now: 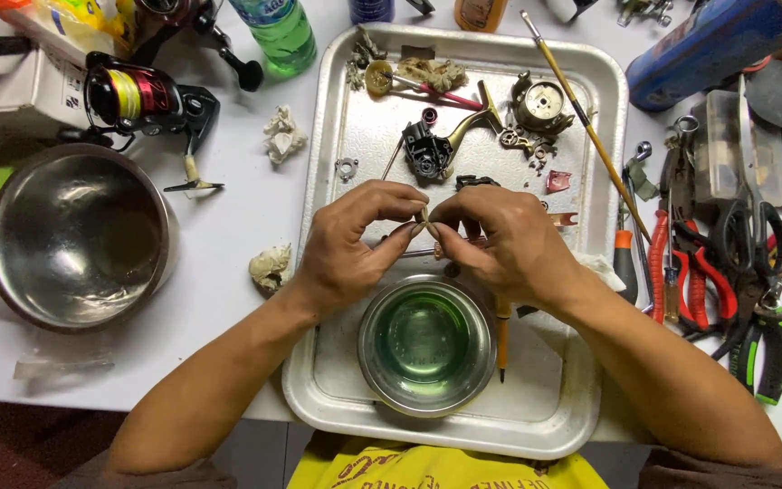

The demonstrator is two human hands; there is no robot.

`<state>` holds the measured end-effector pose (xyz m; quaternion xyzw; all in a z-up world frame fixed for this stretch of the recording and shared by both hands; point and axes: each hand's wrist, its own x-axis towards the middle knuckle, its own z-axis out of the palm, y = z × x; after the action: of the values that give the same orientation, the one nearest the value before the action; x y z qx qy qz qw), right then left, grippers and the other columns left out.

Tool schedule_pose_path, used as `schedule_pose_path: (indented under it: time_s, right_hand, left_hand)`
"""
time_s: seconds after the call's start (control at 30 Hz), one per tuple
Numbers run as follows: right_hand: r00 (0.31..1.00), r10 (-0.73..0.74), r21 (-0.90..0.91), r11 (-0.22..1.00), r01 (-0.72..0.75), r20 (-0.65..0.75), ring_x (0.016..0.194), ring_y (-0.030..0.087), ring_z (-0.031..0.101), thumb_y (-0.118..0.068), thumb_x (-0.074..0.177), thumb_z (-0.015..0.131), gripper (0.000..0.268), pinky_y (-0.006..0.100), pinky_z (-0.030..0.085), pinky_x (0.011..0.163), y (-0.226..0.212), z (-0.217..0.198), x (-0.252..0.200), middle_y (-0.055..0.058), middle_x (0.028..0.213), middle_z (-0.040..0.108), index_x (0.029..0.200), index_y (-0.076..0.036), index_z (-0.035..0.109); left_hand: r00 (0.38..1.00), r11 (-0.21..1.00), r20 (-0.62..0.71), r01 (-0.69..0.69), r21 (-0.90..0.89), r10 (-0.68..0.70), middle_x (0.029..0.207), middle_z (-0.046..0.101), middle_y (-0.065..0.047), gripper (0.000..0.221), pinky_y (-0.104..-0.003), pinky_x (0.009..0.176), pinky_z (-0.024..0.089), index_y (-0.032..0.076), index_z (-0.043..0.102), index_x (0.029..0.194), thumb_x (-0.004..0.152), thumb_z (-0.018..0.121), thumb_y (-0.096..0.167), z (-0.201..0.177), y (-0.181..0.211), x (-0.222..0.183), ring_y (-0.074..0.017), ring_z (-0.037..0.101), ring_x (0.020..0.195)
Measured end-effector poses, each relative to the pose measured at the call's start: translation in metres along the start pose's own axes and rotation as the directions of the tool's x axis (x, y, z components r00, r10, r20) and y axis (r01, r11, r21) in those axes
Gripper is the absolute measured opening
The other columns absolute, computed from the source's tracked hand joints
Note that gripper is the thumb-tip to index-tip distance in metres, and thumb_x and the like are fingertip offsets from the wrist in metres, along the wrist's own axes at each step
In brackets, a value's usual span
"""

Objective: Cleaning and inspecting small internal components of a fishing reel during the reassembly process.

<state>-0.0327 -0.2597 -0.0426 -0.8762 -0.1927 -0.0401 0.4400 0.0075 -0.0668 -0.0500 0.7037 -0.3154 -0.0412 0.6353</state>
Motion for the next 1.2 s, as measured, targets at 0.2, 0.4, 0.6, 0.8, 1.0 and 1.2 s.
schedule_pose_path:
  time_s: [0.2,0.4,0.6,0.8,1.0,1.2]
  right_hand:
    - [1.000,0.019,0.019,1.000,-0.018,-0.025,0.053,0.022,0.056,-0.017,0.084,0.063,0.009,0.034,0.046,0.050,0.001,0.003,0.000,0.008,0.062,0.060,0.084,-0.008,0.065]
    - [0.996,-0.072,-0.061,0.996,0.069,-0.049,0.052,0.023,0.055,-0.010,0.083,0.061,0.007,0.033,0.045,0.048,-0.011,0.003,0.000,0.009,0.060,0.059,0.082,-0.003,0.065]
    - [0.967,-0.249,-0.244,0.942,0.230,-0.046,0.058,0.022,0.055,-0.009,0.080,0.065,0.003,0.031,0.047,0.052,-0.043,-0.008,-0.007,0.004,0.066,0.057,0.082,-0.008,0.064]
    - [0.932,-0.358,-0.273,0.893,0.359,0.055,0.063,0.027,0.051,-0.006,0.088,0.056,0.008,0.035,0.041,0.054,-0.074,-0.027,-0.014,0.014,0.080,0.059,0.093,0.001,0.057]
    - [0.887,-0.458,-0.334,0.830,0.447,0.050,0.058,0.026,0.046,-0.010,0.090,0.052,0.014,0.035,0.038,0.051,-0.088,-0.028,-0.024,0.013,0.076,0.056,0.091,0.004,0.056]
    - [0.866,-0.498,-0.316,0.828,0.463,-0.038,0.058,0.026,0.051,-0.007,0.087,0.058,0.013,0.034,0.043,0.051,-0.078,-0.016,-0.042,0.016,0.078,0.059,0.091,0.004,0.056]
  left_hand:
    - [1.000,0.997,0.013,0.029,-0.069,-0.028,0.094,0.065,-0.016,0.014,-0.033,0.073,0.057,-0.001,0.064,0.095,0.081,0.065,-0.003,0.000,0.005,-0.002,-0.0260,0.068,0.087]
    - [0.999,0.988,0.023,0.034,-0.152,-0.031,0.095,0.065,-0.019,0.015,-0.032,0.071,0.058,-0.005,0.062,0.096,0.081,0.063,-0.006,-0.004,0.009,-0.007,-0.0261,0.068,0.086]
    - [0.997,0.964,0.066,0.045,-0.263,-0.028,0.095,0.066,-0.020,0.015,-0.032,0.071,0.058,-0.005,0.062,0.094,0.079,0.066,-0.005,-0.007,0.028,-0.016,-0.0241,0.067,0.087]
    - [0.977,0.982,0.202,-0.024,-0.186,0.062,0.102,0.066,-0.014,0.018,-0.029,0.092,0.056,0.004,0.060,0.100,0.083,0.065,0.002,-0.013,0.044,-0.022,-0.0219,0.067,0.098]
    - [0.943,0.952,0.240,-0.168,-0.255,0.231,0.103,0.064,-0.017,0.020,-0.034,0.088,0.058,0.003,0.056,0.102,0.084,0.065,0.000,-0.014,0.051,-0.027,-0.0274,0.067,0.096]
    - [0.937,0.970,0.276,-0.166,-0.180,0.212,0.100,0.065,-0.017,0.018,-0.032,0.085,0.058,0.000,0.057,0.098,0.082,0.066,0.002,-0.009,0.061,-0.032,-0.0265,0.067,0.093]
